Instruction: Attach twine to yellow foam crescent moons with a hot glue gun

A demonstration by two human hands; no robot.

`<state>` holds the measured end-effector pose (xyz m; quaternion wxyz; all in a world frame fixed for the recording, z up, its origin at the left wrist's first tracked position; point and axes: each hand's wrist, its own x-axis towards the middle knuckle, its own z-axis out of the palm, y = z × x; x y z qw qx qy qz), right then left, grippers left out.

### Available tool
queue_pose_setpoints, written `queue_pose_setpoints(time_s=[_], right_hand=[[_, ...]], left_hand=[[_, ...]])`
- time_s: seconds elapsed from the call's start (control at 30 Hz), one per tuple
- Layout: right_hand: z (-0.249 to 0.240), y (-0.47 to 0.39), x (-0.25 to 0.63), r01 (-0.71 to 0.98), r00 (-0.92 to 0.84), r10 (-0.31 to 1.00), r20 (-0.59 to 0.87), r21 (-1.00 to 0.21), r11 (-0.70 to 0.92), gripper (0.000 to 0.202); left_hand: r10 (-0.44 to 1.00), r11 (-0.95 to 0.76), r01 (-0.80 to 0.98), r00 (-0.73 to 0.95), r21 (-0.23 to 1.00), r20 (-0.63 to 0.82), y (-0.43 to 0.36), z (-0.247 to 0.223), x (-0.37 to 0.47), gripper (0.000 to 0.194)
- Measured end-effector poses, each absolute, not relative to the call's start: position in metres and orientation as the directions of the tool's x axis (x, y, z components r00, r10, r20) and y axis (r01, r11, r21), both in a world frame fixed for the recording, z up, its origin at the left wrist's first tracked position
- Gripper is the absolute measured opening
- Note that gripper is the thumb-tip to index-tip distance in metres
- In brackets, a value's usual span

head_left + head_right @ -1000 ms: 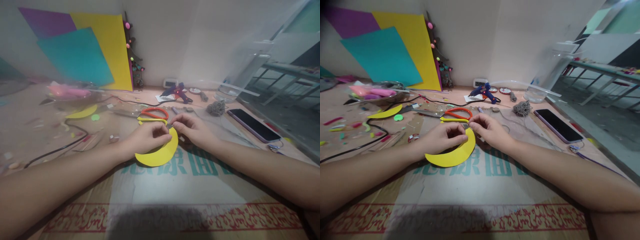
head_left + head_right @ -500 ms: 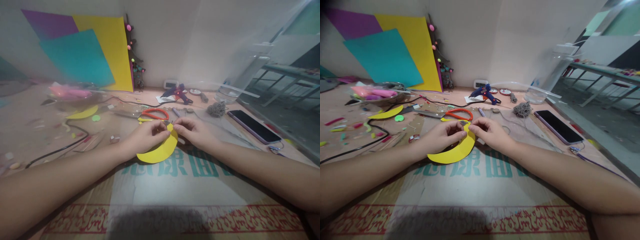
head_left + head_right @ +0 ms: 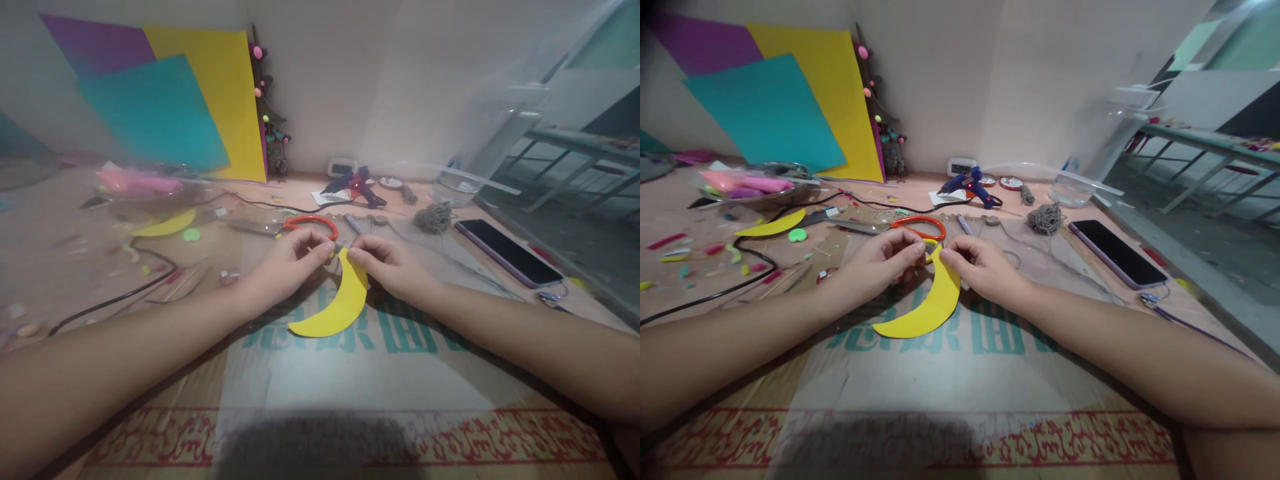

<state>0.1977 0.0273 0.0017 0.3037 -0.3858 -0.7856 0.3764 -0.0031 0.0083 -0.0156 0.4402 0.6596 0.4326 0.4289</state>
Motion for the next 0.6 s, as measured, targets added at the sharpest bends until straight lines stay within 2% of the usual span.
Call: queue_pose_setpoints(time_s=[0.2,0.4,0.6], right_hand=[[0.0047,0.0261,0.1974,0.385,-0.562,0.798,0.217,-0.786,0.484,0.026],[0.0023,0.0271,0.1975,0.296,-0.412,0.857,0.309,-0.844,0.447,0.015],[-0.0025,0.0267,0.1973,0.187,-0.5,0.806,0.317,-0.869,0.458,0.015]], left_hand=[[0.948,-0.252,0.232,0.253,0.94,0.192,0.0069,-0.015,-0.003,0.028],[0.947,-0.246,0.233,0.264,0.941,0.183,0.0057,-0.0147,-0.002,0.027],[0.941,-0.266,0.259,0.278,0.929,0.192,0.0048,-0.0136,-0.002,0.025]])
